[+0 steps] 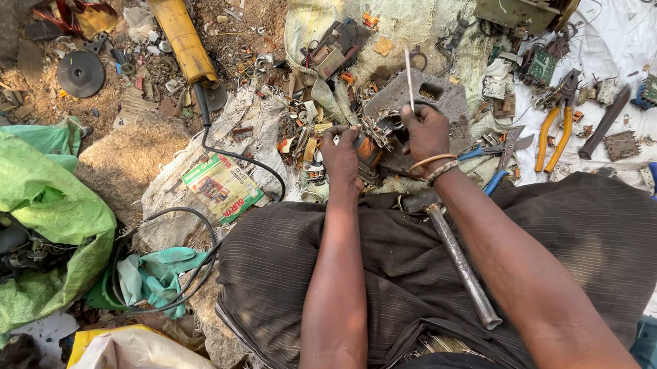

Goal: The person dismantles a motor or electronic component using a hammer and pliers. They repeatedly strike the component to break it apart, extract copper wire, and separate metal pieces.

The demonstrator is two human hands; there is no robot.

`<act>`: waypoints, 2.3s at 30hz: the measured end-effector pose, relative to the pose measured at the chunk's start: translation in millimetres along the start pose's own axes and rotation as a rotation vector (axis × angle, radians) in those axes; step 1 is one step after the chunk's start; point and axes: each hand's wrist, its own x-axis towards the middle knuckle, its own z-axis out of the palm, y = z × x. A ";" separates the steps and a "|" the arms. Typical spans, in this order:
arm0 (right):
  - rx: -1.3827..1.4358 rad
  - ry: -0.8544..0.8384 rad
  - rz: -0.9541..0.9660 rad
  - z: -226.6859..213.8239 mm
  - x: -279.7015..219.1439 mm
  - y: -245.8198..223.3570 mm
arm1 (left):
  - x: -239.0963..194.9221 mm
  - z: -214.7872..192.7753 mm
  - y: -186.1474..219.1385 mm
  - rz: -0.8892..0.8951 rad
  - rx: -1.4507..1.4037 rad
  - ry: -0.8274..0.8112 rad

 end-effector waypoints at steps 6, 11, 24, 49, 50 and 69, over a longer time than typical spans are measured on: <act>0.445 0.054 0.184 -18.6 -17.7 -8.9 | -6.8 0.7 13.4 -0.023 -0.068 -0.002; 0.880 -0.137 0.239 -54.6 -54.1 -3.0 | -27.5 6.5 36.6 0.225 0.451 0.165; 0.816 -0.336 0.071 -93.4 -110.2 -14.2 | -140.2 26.4 54.6 0.537 0.745 -0.554; 0.363 -0.190 -0.129 -85.0 -132.9 -49.4 | -104.6 23.1 21.7 0.260 0.246 -0.661; 0.318 -0.159 -0.169 -86.8 -133.3 -51.1 | -104.2 23.3 24.0 0.288 0.261 -0.685; -0.005 -0.212 -0.309 -97.0 -131.4 -64.6 | -104.6 19.0 38.2 0.238 0.293 -0.857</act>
